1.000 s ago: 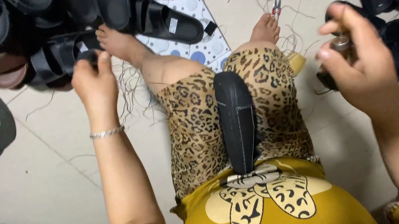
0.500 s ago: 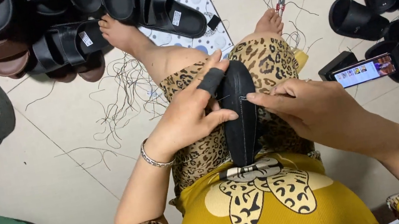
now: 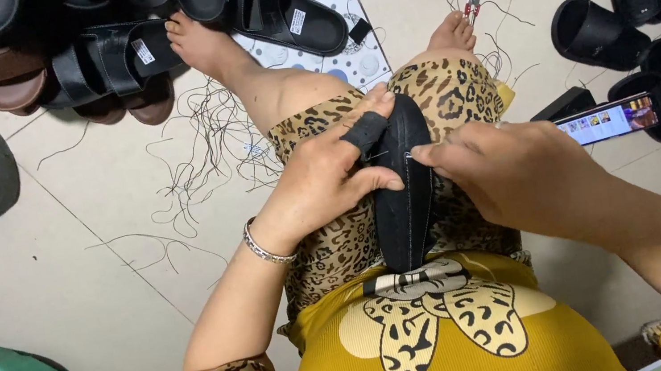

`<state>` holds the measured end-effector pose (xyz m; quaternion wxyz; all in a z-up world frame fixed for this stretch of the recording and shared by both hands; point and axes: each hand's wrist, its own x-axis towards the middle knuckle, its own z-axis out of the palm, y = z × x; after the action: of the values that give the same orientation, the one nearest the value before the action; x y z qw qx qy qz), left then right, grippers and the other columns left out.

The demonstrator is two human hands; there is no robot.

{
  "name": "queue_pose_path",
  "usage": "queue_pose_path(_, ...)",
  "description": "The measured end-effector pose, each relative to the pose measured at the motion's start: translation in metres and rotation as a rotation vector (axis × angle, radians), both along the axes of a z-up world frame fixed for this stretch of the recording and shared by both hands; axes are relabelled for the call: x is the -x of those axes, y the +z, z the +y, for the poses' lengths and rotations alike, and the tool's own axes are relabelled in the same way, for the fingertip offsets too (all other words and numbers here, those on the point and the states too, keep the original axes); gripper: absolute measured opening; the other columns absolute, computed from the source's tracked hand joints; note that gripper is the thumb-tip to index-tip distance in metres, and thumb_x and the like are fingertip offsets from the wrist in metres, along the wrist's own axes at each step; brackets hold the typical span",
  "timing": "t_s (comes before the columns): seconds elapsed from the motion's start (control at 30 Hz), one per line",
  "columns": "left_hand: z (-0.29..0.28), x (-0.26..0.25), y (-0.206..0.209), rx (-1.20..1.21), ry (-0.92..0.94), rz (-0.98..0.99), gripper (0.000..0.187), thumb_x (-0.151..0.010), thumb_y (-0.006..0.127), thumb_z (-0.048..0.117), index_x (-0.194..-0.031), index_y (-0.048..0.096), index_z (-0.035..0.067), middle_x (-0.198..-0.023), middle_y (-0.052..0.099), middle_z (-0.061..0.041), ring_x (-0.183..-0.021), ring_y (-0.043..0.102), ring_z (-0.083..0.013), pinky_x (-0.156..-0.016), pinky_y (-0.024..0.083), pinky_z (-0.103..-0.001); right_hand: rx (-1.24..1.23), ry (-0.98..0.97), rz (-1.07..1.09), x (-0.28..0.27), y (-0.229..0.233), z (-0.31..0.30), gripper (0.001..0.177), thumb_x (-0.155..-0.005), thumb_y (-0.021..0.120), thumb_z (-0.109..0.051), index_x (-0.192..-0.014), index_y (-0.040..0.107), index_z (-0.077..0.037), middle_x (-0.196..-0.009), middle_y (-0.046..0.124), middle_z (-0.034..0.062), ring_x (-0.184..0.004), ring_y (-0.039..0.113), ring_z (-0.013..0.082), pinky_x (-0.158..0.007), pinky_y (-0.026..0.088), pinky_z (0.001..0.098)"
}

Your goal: Hand-sewing a black sandal strap using a needle and thread.

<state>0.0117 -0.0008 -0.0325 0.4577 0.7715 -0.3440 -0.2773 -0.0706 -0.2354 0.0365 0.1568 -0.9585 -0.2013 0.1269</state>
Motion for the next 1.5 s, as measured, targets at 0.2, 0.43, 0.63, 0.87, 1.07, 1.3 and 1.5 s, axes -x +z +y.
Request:
queue_pose_path(0.2, 0.0, 0.001, 0.001, 0.024, -0.047, -0.001, 0.089, -0.075, 0.085, 0.038, -0.15, 0.047, 0.008, -0.157, 0.048, -0.014, -0.144, 0.053, -0.0283, -0.123, 0.042, -0.038, 0.107, -0.032, -0.184, -0.009, 0.005, 0.021, 0.016, -0.086, 0.067, -0.01, -0.092, 0.053, -0.014, -0.076, 0.056, 0.0011, -0.051, 0.055, 0.0151, -0.048, 0.046, 0.0277)
queue_pose_path(0.43, 0.014, 0.017, 0.029, -0.037, 0.238, -0.189, 0.026, -0.083, 0.084, 0.01, -0.1, 0.069, -0.002, -0.107, 0.067, -0.013, -0.082, 0.066, -0.022, -0.072, 0.054, -0.03, -0.277, -0.185, -0.089, 0.004, -0.01, 0.008, 0.023, -0.1, 0.064, -0.014, -0.121, 0.06, -0.002, -0.078, 0.064, 0.0121, -0.044, 0.059, 0.0182, -0.038, 0.053, 0.0304)
queue_pose_path(0.63, 0.02, 0.023, 0.027, 0.672, 0.301, 0.748, 0.01, -0.087, 0.073, 0.003, -0.093, 0.069, -0.002, -0.091, 0.072, -0.014, -0.063, 0.064, -0.0133, -0.06, 0.06, -0.024, -0.286, -0.239, -0.062, 0.008, -0.015, 0.013, 0.023, -0.102, 0.06, -0.013, -0.123, 0.057, -0.005, -0.073, 0.054, 0.0086, -0.038, 0.049, 0.0172, -0.035, 0.047, 0.0316)
queue_pose_path(0.87, 0.004, 0.026, 0.024, -0.01, 0.238, -0.153, 0.044, -0.087, 0.078, -0.005, -0.126, 0.058, 0.0, -0.087, 0.073, -0.006, -0.066, 0.063, -0.0114, -0.057, 0.05, -0.022, -0.281, -0.251, -0.092, 0.011, -0.015, 0.014, 0.025, -0.101, 0.062, -0.016, -0.123, 0.056, -0.004, -0.073, 0.057, 0.0107, -0.038, 0.052, 0.0206, -0.038, 0.049, 0.0356)
queue_pose_path(1.07, 0.009, 0.035, 0.039, 0.05, 0.16, -0.079, 0.047, -0.088, 0.073, -0.01, -0.131, 0.053, -0.004, -0.082, 0.07, -0.005, -0.064, 0.061, -0.0109, -0.058, 0.049, -0.022, -0.263, -0.196, -0.201, 0.011, -0.01, 0.009, 0.024, -0.096, 0.069, -0.014, -0.117, 0.062, -0.006, -0.079, 0.055, 0.0054, -0.053, 0.058, 0.0133, -0.046, 0.051, 0.0275)
queue_pose_path(1.3, 0.014, 0.035, 0.032, 0.035, 0.229, -0.057, 0.047, -0.088, 0.072, -0.011, -0.131, 0.054, -0.003, -0.088, 0.073, -0.006, -0.071, 0.066, -0.0115, -0.064, 0.052, -0.022, -0.169, -0.051, -0.145, 0.013, 0.001, -0.006, 0.047, -0.084, 0.066, -0.004, -0.131, 0.067, -0.003, -0.08, 0.062, 0.0122, -0.051, 0.058, 0.0137, -0.042, 0.05, 0.0247)
queue_pose_path(1.5, 0.013, 0.033, 0.026, 0.08, 0.241, -0.119, 0.047, -0.09, 0.074, -0.011, -0.132, 0.055, -0.002, -0.095, 0.075, -0.009, -0.079, 0.072, -0.014, -0.069, 0.055, -0.023, 0.033, -0.006, 0.099, 0.025, 0.018, -0.055, 0.053, -0.096, 0.056, -0.014, -0.148, 0.056, -0.019, -0.057, 0.046, -0.0035, -0.036, 0.03, 0.0079, -0.025, 0.027, 0.023)
